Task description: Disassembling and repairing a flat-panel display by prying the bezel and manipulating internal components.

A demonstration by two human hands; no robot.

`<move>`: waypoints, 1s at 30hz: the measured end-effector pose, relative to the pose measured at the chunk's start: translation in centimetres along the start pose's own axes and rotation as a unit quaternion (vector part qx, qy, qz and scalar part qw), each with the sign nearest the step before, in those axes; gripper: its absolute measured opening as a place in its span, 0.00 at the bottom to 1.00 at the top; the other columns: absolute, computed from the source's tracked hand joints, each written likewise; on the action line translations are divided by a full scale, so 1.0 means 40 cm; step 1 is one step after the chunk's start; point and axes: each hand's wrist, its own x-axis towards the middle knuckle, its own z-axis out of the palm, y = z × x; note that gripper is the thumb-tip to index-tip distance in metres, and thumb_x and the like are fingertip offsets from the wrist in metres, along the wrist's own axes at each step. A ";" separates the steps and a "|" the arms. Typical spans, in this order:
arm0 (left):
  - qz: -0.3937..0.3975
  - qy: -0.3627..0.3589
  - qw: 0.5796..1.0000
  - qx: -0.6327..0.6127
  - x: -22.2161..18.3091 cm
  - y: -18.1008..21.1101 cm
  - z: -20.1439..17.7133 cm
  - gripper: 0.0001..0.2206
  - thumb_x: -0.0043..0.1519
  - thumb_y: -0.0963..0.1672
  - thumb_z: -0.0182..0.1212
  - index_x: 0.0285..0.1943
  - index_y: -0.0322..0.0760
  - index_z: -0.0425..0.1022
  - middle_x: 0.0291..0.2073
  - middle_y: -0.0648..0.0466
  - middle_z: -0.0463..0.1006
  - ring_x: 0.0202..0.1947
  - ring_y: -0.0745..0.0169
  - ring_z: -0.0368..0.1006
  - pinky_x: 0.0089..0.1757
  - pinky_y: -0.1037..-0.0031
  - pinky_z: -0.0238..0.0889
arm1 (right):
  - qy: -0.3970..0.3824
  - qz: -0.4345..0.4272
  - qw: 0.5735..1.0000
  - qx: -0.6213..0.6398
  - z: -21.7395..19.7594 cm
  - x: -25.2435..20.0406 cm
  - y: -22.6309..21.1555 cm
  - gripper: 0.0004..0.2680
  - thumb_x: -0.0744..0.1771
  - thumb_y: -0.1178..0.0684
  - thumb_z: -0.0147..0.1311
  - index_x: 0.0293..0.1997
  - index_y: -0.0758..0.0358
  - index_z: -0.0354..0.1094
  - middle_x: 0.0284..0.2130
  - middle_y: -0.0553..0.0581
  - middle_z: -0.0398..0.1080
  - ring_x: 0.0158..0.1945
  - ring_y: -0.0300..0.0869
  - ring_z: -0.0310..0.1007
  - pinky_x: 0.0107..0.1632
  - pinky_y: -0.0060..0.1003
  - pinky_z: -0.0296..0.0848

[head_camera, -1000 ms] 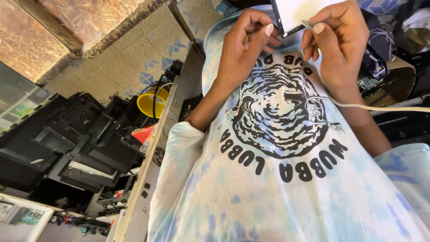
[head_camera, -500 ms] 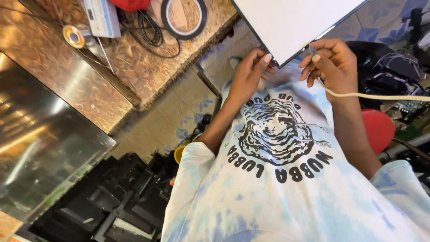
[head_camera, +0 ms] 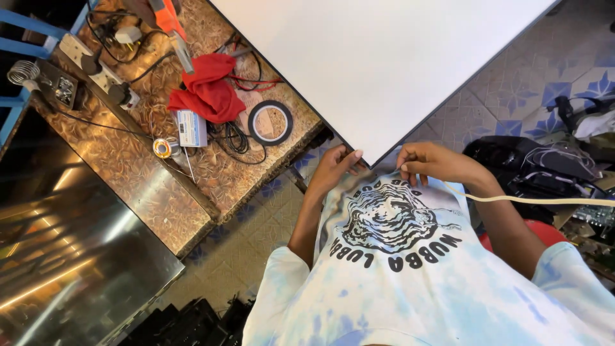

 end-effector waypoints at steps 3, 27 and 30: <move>-0.011 0.006 1.000 -0.001 0.001 0.017 0.003 0.17 0.63 0.56 0.57 0.35 0.43 0.71 0.28 0.54 0.80 0.30 0.63 0.80 0.36 0.74 0.72 | -0.014 0.016 0.998 -0.053 0.000 0.000 -0.027 0.05 0.69 0.57 0.49 0.37 0.62 0.72 0.31 0.54 0.77 0.30 0.40 0.77 0.32 0.35 0.73; 0.252 0.086 0.804 -0.531 0.099 0.215 -0.595 0.34 0.62 0.55 0.46 0.68 0.25 0.60 0.55 0.34 0.74 0.53 0.41 0.75 0.55 0.56 0.74 | 0.032 -0.090 0.972 -0.217 0.234 0.004 -0.030 0.07 0.70 0.47 0.49 0.42 0.54 0.72 0.33 0.48 0.76 0.32 0.38 0.70 0.38 0.35 0.65; 0.264 0.043 0.766 -0.584 0.161 0.220 -0.661 0.24 0.64 0.48 0.51 0.65 0.27 0.64 0.51 0.38 0.76 0.50 0.45 0.76 0.53 0.61 0.77 | 0.055 -0.069 0.975 -0.203 0.250 -0.023 -0.023 0.05 0.69 0.49 0.49 0.41 0.53 0.71 0.32 0.48 0.78 0.31 0.38 0.73 0.37 0.35 0.66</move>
